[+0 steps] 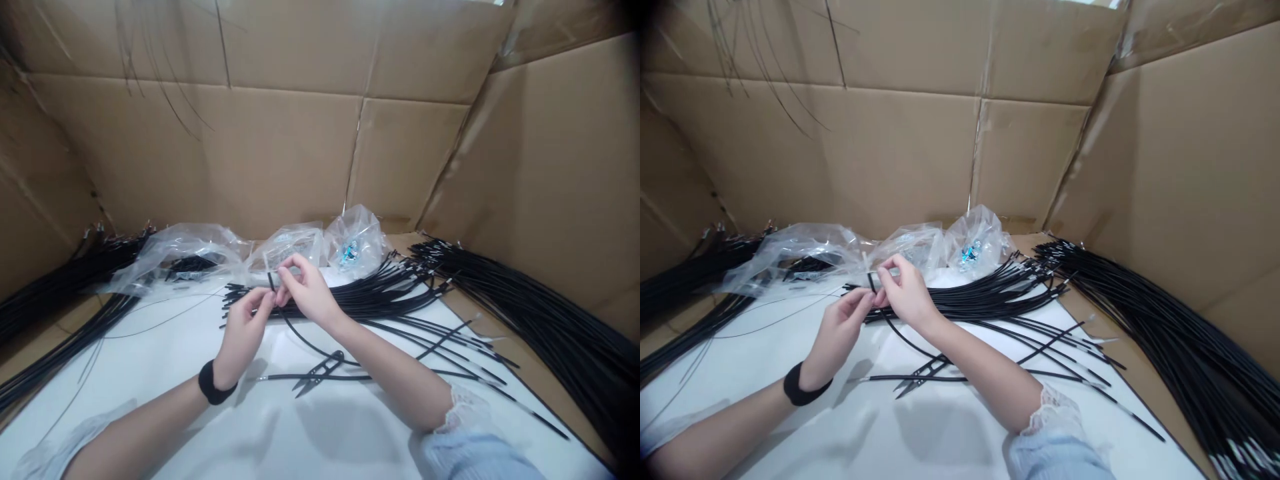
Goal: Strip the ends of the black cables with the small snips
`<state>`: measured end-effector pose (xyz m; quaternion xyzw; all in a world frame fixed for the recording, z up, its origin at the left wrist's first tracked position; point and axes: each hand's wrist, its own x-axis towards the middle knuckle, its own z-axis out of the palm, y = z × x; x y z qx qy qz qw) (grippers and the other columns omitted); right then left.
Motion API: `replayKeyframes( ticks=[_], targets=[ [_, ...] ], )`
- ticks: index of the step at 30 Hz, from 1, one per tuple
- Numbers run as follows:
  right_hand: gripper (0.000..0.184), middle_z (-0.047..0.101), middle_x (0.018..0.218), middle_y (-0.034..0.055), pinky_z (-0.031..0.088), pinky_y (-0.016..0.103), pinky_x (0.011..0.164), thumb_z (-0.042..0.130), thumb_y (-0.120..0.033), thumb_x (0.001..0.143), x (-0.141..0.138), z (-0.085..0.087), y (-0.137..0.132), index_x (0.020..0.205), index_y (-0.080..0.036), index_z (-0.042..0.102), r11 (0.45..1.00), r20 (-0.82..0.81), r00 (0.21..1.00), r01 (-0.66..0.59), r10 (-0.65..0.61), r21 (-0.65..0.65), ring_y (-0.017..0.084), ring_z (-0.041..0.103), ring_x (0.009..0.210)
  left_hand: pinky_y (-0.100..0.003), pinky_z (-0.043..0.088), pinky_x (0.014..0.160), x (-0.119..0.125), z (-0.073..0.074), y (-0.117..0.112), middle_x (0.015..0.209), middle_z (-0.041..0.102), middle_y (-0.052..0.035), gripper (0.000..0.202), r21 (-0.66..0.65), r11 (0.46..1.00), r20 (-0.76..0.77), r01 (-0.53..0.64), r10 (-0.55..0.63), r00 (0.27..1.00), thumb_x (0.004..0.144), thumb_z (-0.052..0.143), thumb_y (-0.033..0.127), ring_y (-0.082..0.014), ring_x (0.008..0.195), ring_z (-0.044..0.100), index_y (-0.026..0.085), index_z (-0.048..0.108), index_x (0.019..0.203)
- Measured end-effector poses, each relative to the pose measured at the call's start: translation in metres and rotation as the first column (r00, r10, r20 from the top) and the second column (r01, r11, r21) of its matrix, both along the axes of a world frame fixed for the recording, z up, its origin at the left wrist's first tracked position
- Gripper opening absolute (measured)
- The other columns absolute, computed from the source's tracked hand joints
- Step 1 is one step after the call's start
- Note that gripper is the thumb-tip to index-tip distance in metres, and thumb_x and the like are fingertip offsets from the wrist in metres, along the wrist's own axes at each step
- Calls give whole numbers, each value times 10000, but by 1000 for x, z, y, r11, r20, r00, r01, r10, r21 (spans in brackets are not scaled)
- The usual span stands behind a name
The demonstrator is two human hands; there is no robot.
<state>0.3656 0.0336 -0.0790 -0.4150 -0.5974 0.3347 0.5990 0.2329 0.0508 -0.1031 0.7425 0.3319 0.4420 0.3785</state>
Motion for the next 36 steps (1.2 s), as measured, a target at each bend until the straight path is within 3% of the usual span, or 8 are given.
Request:
replayKeyframes(
  ticks=[3, 6, 9, 12, 19, 24, 32, 36],
  targets=[
    [159, 550, 636, 8, 461, 252, 628, 393, -280, 888, 6, -12, -30, 986, -160, 431, 882, 230, 889, 297, -395, 367, 128, 585, 657, -213, 403, 681, 0, 5, 5, 781, 591, -46, 291, -114, 993, 56, 27, -20, 998, 826, 502, 394, -113, 723, 521, 111, 570, 836],
    [111, 527, 625, 2, 355, 239, 478, 401, -215, 877, 16, -39, -74, 923, -143, 471, 665, 628, 563, -175, -537, 726, 104, 488, 517, -199, 360, 502, -1, 8, 8, 768, 599, -55, 311, -253, 965, 126, 75, -44, 991, 822, 500, 414, -77, 544, 452, 108, 533, 860],
    [262, 593, 823, 73, 319, 255, 434, 424, -244, 873, 32, -68, -106, 1065, -75, 481, 819, 829, 237, -170, -506, 548, 109, 495, 521, -214, 365, 460, -2, 10, 10, 864, 610, -89, 304, -358, 921, 214, 151, -76, 974, 828, 483, 417, -87, 507, 484, 117, 467, 868],
    [303, 582, 995, 103, 352, 227, 471, 381, -85, 825, 47, -82, -111, 1105, -119, 489, 976, 975, 91, -60, -204, 210, 102, 547, 596, -232, 405, 493, -4, 12, 11, 846, 602, -87, 282, -388, 902, 256, 191, -93, 962, 833, 479, 393, -107, 533, 529, 116, 444, 872],
    [327, 518, 1130, 123, 410, 218, 576, 362, -73, 839, 55, -78, -88, 1128, -163, 487, 995, 993, 92, 57, 71, -76, 130, 585, 750, -224, 415, 501, -6, 14, 15, 806, 587, -66, 256, -343, 924, 266, 170, -78, 961, 840, 475, 375, -104, 548, 527, 122, 442, 865],
    [205, 546, 1020, 97, 392, 215, 558, 379, -235, 899, 59, -85, -79, 1037, -160, 511, 998, 998, 60, -53, 28, -25, 132, 575, 745, -229, 435, 522, -7, 15, 16, 795, 588, -61, 253, -333, 933, 276, 138, -44, 960, 844, 472, 376, -111, 565, 541, 127, 434, 865],
    [221, 554, 813, 75, 302, 270, 433, 399, -129, 855, 58, -100, -67, 1063, -92, 465, 951, 941, -138, -20, -308, 308, 171, 542, 596, -210, 414, 479, -10, 15, 21, 820, 596, -64, 353, -319, 939, 242, 125, -47, 969, 841, 474, 406, -107, 539, 544, 159, 464, 1092],
    [192, 565, 803, 79, 322, 276, 482, 343, -71, 838, 61, -85, -72, 971, -113, 474, 983, 986, 26, 88, -165, 162, 182, 550, 650, -169, 351, 444, -12, 12, 27, 807, 596, -74, 314, -319, 942, 229, 109, -36, 973, 826, 498, 401, -74, 520, 505, 116, 490, 958]
  ],
)
